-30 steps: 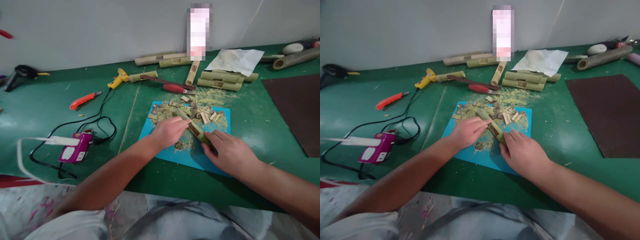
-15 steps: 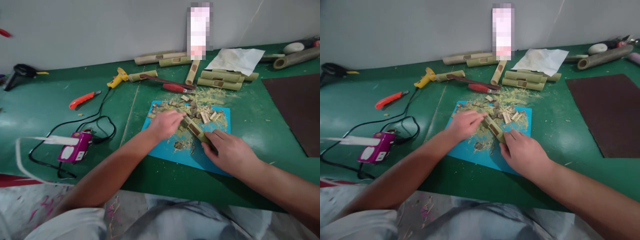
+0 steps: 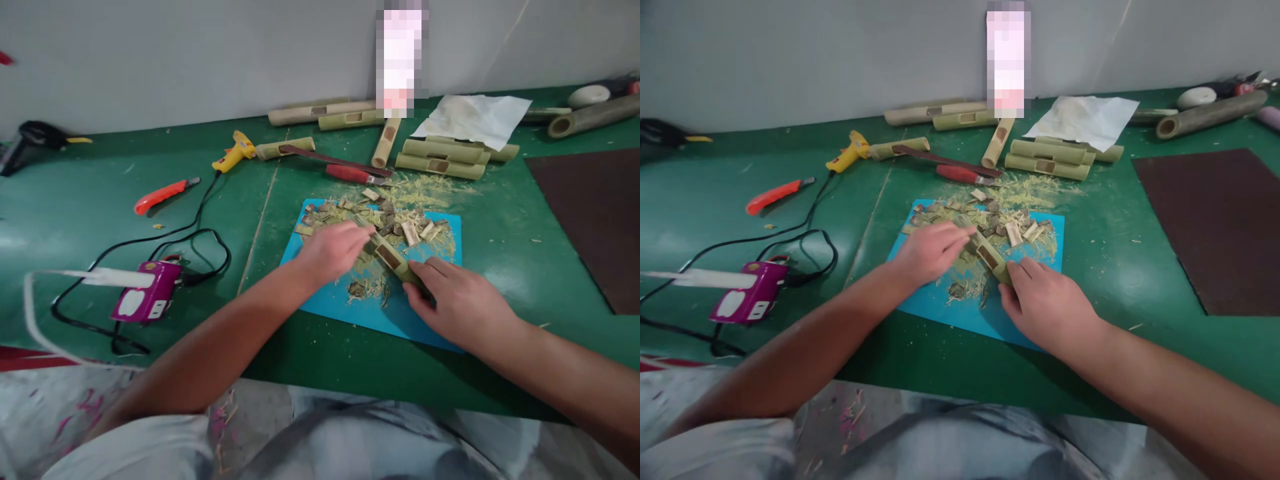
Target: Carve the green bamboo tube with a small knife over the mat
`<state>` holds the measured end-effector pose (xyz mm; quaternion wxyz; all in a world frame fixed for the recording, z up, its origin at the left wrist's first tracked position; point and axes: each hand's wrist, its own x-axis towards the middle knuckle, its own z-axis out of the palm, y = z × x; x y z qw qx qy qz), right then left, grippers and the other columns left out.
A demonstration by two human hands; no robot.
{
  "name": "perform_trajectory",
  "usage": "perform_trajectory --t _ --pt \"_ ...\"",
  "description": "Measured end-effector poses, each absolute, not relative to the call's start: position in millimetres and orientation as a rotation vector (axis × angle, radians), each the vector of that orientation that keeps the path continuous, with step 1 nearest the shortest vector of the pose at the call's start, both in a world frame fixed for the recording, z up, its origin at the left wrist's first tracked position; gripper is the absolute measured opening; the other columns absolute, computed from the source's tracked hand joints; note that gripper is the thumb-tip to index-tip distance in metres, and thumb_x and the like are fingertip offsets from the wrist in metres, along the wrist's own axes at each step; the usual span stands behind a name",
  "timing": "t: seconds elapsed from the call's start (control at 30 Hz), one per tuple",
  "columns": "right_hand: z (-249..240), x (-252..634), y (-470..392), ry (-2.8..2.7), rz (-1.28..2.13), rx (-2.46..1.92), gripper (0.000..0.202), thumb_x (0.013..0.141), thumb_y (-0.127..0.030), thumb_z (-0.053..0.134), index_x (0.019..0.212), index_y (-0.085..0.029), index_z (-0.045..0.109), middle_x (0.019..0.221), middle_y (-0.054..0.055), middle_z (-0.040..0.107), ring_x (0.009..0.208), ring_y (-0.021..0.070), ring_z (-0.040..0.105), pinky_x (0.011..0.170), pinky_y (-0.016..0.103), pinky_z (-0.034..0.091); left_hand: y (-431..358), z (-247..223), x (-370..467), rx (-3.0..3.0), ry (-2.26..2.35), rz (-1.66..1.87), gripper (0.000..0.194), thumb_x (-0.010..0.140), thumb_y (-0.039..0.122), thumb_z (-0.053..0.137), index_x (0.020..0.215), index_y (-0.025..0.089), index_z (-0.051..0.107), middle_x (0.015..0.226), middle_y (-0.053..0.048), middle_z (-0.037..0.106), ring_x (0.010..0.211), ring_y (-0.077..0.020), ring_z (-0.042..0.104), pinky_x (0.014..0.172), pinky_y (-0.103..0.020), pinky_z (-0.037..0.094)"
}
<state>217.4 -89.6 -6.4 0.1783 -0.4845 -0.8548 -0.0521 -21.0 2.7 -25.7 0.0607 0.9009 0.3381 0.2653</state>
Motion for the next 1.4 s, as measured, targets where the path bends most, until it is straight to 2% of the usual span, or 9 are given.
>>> perform_trajectory --t 0.17,0.3,0.4,0.53,0.7,0.77,1.1,1.2,1.4 --pt "-5.1 216.9 -90.0 -2.408 -0.171 -1.343 0.026 0.096 -0.029 0.049 0.090 -0.013 0.069 0.075 0.004 0.066 0.059 0.0149 0.057 0.052 0.029 0.037 3.1 -25.2 -19.7 2.726 0.996 0.815 0.032 0.103 0.026 0.046 0.119 0.012 0.069 0.084 -0.007 0.071 0.073 -0.0142 0.066 0.065 -0.024 0.052" --pt "-4.7 216.1 -90.5 -2.403 -0.181 -1.357 0.026 0.095 -0.029 0.050 0.090 -0.013 0.070 0.074 0.005 0.066 0.058 0.0151 0.057 0.051 0.030 0.036 3.9 -24.7 -19.0 2.734 1.029 0.920 0.031 0.103 0.025 0.047 0.112 0.011 0.073 0.085 -0.007 0.072 0.073 -0.0128 0.066 0.066 -0.022 0.052" --pt "-4.5 215.8 -90.6 -2.408 -0.180 -1.356 0.027 0.095 -0.029 0.049 0.091 -0.012 0.070 0.074 0.005 0.066 0.057 0.0149 0.056 0.051 0.030 0.036 5.3 -25.4 -20.1 2.766 0.983 0.869 0.032 0.103 0.026 0.046 0.116 0.011 0.071 0.083 -0.006 0.072 0.070 -0.0125 0.065 0.063 -0.022 0.051" --pt "-4.5 216.2 -90.0 -2.410 -0.193 -1.346 0.027 0.095 -0.029 0.050 0.093 -0.011 0.070 0.074 0.005 0.066 0.058 0.0153 0.057 0.051 0.030 0.036 8.2 -26.9 -22.1 2.742 1.078 0.968 0.030 0.101 0.023 0.048 0.108 0.009 0.074 0.087 -0.009 0.073 0.075 -0.0144 0.067 0.069 -0.025 0.053" --pt "-6.0 216.4 -89.7 -2.410 -0.183 -1.341 0.027 0.096 -0.029 0.049 0.093 -0.011 0.070 0.075 0.005 0.066 0.057 0.0144 0.056 0.052 0.030 0.037 5.9 -25.3 -19.8 2.683 1.043 0.851 0.029 0.102 0.025 0.048 0.112 0.014 0.073 0.090 -0.007 0.073 0.078 -0.0136 0.067 0.070 -0.024 0.053" --pt "-6.5 216.3 -89.6 -2.403 -0.183 -1.347 0.027 0.096 -0.029 0.050 0.093 -0.011 0.070 0.076 0.005 0.066 0.057 0.0143 0.056 0.052 0.030 0.036 7.1 -24.9 -20.4 2.690 1.084 0.885 0.030 0.102 0.025 0.047 0.108 0.013 0.074 0.088 -0.008 0.073 0.077 -0.0138 0.066 0.071 -0.025 0.053" --pt "-4.9 215.3 -89.7 -2.405 -0.187 -1.352 0.027 0.095 -0.029 0.049 0.093 -0.012 0.070 0.075 0.004 0.067 0.058 0.0152 0.058 0.051 0.030 0.036 14.1 -26.8 -26.1 2.735 1.005 0.868 0.032 0.102 0.026 0.047 0.117 0.012 0.072 0.086 -0.007 0.073 0.075 -0.0139 0.068 0.069 -0.024 0.054" --pt "-5.4 215.1 -89.7 -2.406 -0.180 -1.371 0.027 0.095 -0.029 0.049 0.093 -0.013 0.070 0.075 0.004 0.067 0.058 0.0152 0.058 0.050 0.030 0.036 10.1 -24.1 -23.3 2.701 1.050 0.874 0.031 0.102 0.024 0.046 0.112 0.013 0.073 0.088 -0.008 0.073 0.078 -0.0141 0.068 0.072 -0.025 0.054" --pt "-5.9 215.5 -89.5 -2.408 -0.164 -1.386 0.027 0.096 -0.029 0.049 0.093 -0.013 0.070 0.075 0.004 0.066 0.058 0.0142 0.057 0.052 0.029 0.036 3.9 -25.4 -20.4 2.747 1.064 0.870 0.031 0.102 0.025 0.047 0.113 0.011 0.072 0.084 -0.007 0.072 0.073 -0.0142 0.067 0.065 -0.024 0.052"
